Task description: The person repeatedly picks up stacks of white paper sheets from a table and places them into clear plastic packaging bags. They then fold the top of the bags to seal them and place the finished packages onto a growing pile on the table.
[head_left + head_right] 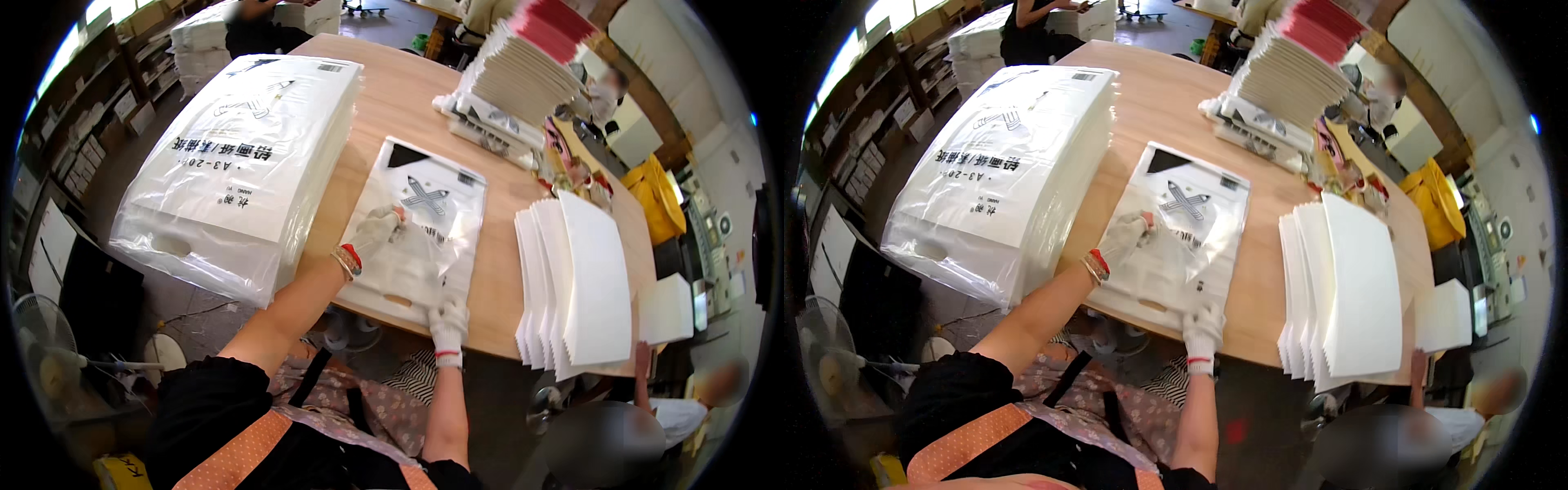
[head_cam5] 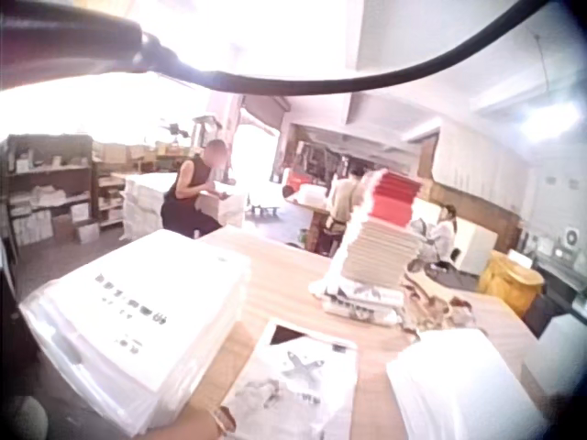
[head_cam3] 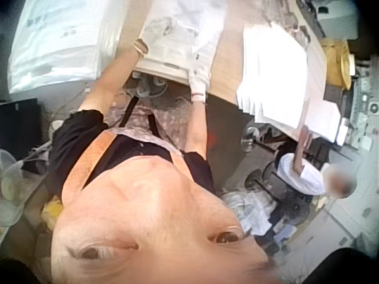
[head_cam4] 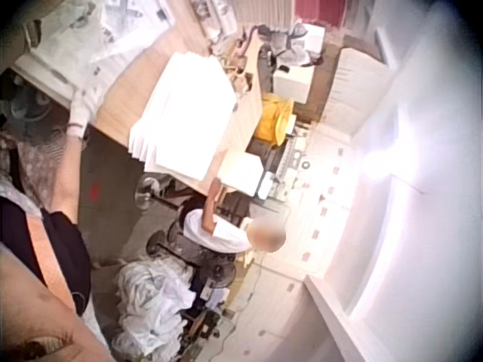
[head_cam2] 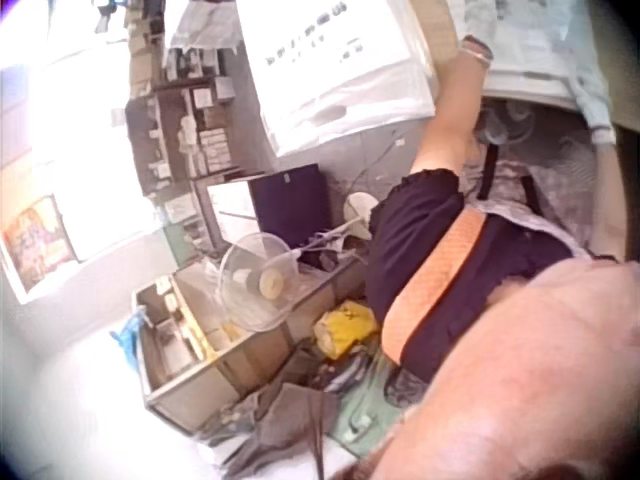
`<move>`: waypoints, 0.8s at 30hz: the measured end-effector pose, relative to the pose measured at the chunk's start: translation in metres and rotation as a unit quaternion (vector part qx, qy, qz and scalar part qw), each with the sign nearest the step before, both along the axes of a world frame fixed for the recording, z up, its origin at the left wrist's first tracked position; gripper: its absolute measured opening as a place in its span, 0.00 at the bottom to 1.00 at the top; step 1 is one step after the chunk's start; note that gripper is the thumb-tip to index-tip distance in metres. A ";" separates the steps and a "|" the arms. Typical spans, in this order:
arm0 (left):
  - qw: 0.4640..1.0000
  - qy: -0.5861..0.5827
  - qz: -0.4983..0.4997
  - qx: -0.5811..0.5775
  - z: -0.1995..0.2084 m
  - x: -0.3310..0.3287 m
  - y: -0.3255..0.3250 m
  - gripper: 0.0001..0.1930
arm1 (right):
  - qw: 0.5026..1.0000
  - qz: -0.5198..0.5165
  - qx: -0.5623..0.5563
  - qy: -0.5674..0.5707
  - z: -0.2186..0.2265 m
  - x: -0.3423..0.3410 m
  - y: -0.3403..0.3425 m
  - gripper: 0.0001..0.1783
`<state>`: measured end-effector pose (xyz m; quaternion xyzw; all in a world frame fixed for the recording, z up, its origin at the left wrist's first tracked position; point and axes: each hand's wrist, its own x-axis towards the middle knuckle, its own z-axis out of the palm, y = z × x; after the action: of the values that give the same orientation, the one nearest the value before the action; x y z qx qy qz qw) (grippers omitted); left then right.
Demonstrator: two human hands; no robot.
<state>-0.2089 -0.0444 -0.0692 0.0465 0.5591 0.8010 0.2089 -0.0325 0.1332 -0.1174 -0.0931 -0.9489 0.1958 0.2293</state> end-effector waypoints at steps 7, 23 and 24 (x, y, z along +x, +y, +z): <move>0.983 0.170 -0.038 -0.049 0.003 0.026 0.020 0.11 | 0.991 0.054 -0.108 -0.053 0.086 -0.040 -0.066 0.11; 0.721 0.594 0.180 -0.309 0.090 0.091 -0.026 0.16 | 0.979 -0.091 0.143 0.116 0.155 0.129 0.103 0.23; 0.735 0.585 0.176 -0.294 0.096 0.097 -0.027 0.16 | 0.957 -0.123 0.237 0.113 0.166 0.137 0.129 0.26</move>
<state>-0.1120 -0.0717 0.0266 0.3431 0.7771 0.4336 -0.3007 0.1044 0.2622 0.0490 -0.1295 -0.9171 -0.0551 0.3730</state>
